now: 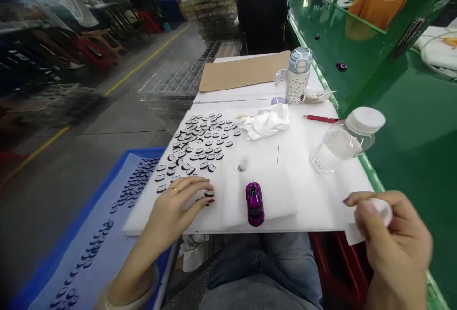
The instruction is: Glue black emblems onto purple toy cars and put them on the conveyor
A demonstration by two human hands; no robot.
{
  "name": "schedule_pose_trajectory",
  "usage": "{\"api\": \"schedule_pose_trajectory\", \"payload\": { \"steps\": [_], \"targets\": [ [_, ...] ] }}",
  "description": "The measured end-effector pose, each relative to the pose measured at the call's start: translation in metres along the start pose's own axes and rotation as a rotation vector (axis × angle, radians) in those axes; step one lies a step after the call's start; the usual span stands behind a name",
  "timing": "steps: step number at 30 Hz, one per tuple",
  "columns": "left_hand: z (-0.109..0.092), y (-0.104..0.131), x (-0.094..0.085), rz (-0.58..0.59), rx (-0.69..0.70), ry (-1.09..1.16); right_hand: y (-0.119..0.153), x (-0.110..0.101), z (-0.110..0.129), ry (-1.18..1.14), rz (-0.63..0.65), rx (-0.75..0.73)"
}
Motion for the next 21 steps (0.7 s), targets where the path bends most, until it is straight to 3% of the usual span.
{"api": "schedule_pose_trajectory", "payload": {
  "steps": [3, 7, 9, 12, 14, 18, 21],
  "targets": [
    [-0.014, 0.008, -0.005, -0.289, -0.226, 0.201, 0.017, 0.031, 0.01, 0.055, 0.157, 0.098],
    [-0.042, 0.0, 0.017, -0.432, -0.374, 0.74, 0.042, 0.082, 0.04, 0.2, 0.489, -0.19],
    [-0.052, -0.01, 0.03, -0.489, -0.423, 1.1, 0.049, 0.097, 0.047, 0.24, 0.549, -0.292],
    [-0.06, -0.022, 0.047, -0.508, -0.486, 1.604, 0.048, 0.099, 0.048, 0.214, 0.493, -0.285],
    [-0.061, -0.025, 0.054, -0.479, -0.534, 1.769, 0.042, 0.094, 0.049, 0.155, 0.393, -0.258],
    [-0.062, -0.024, 0.06, -0.441, -0.59, 1.809, 0.031, 0.095, 0.065, 0.008, 0.249, -0.297],
    [-0.063, -0.024, 0.061, -0.449, -0.602, 1.79, 0.026, 0.116, 0.084, -0.091, 0.311, -0.363]
  ]
}}
Point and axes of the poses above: each hand's wrist, its own y-axis away from the middle knuckle, its own x-axis out of the palm, z = x × y, the point moved 5 cm from there along -y, towards the middle knuckle, and after that the axes turned 14 degrees about x, right-handed, at the moved point
